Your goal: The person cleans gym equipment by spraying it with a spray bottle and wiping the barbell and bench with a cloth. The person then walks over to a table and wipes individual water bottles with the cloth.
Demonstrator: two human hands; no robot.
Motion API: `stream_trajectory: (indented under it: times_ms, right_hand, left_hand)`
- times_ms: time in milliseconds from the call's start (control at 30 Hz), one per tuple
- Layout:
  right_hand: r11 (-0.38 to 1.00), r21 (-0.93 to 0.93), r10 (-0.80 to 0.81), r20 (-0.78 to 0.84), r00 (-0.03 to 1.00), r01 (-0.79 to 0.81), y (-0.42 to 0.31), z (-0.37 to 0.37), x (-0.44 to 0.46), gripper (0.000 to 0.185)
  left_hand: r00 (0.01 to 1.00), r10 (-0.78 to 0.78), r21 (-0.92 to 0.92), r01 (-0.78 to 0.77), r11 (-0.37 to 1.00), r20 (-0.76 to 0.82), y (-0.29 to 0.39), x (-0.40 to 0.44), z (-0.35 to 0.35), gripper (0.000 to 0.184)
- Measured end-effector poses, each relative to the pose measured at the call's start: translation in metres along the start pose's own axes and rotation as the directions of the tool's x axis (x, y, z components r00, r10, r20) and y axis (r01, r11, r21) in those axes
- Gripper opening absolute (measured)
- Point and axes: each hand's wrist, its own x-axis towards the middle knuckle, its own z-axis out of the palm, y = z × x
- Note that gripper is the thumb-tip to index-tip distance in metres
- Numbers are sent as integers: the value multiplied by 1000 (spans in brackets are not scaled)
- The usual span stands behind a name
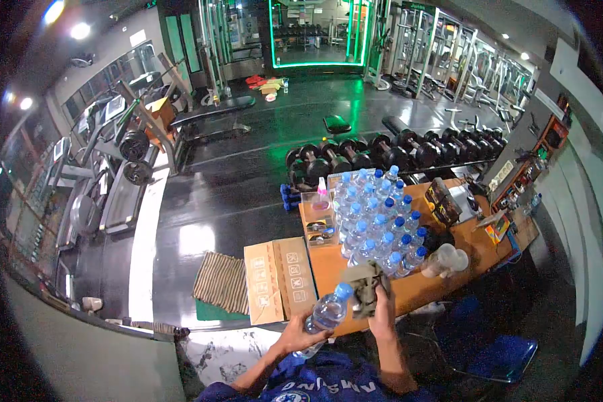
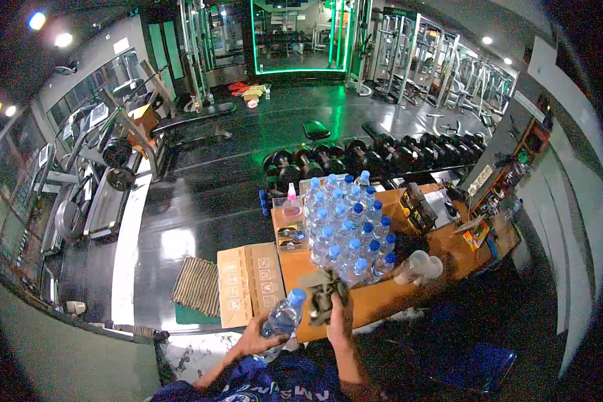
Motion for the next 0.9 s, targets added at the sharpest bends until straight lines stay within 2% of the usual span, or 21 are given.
stream_trajectory:
  times_ms: [33,67,133,167,200,267,300,367,467,567,633,667,700,767,800,867,900]
  right_hand:
    - [985,166,83,-200,976,-49,-2,4,-2,43]
    - [943,332,161,-391,906,-25,-5,9,-4,39]
    - [980,-26,-187,-431,883,195,-9,17,-13,47]
    - [933,-207,-356,-403,843,295,-11,19,-18,51]
    - [869,-312,-482,-352,802,385,-11,21,-21,46]
    - [671,-516,-633,-23,774,533,-35,31,-26,45]
    - [544,-581,-659,152,737,606,-46,36,-31,45]
    - [578,-581,-576,207,791,573,-49,49,-50,32]
    - [620,-585,-512,202,835,522,-36,44,-87,33]
    - [667,-561,-406,280,870,491,-32,30,-132,37]
    - [726,-511,-335,321,886,460,-26,12,-162,39]
    - [743,-483,-330,338,881,463,-30,10,-179,37]
    - [754,-473,-309,358,881,456,-28,7,-194,36]
    - [774,-451,-267,406,874,445,-21,-3,-225,33]
    - [853,-383,-196,396,897,356,-17,-11,-236,26]
    - [853,-341,-345,199,917,395,-8,-9,-261,30]
    - [847,-326,-412,99,906,421,-6,-8,-273,32]
  left_hand:
    - [1000,-18,-7,18,1000,-3,-3,0,1,65]
    - [999,-33,-15,33,999,-7,-9,2,2,64]
    - [998,-36,-49,34,998,-42,-15,1,8,60]
    - [997,-23,-71,17,997,-72,-17,0,11,57]
    - [995,-9,-92,0,996,-101,-19,-1,14,55]
    - [994,-5,-148,-11,989,-106,-59,3,24,51]
    - [994,-3,-176,-16,984,-107,-72,3,28,50]
    - [998,-61,-226,66,972,26,-23,-3,22,55]
    - [997,-51,-299,33,954,-50,-51,-3,33,70]
    - [988,-151,-589,147,795,44,-93,1,33,71]
    - [983,-171,-728,163,666,65,-63,-11,33,73]
    - [962,-175,-765,272,584,208,-46,-18,25,82]
    - [926,-72,-768,349,538,370,-37,-23,15,85]
    - [943,-146,-762,328,558,299,-12,-31,16,88]
    - [947,-128,-786,315,532,293,-6,-33,16,88]
    - [956,-92,-832,288,475,278,3,-38,15,88]
    - [947,-60,-860,312,403,316,5,-39,16,88]
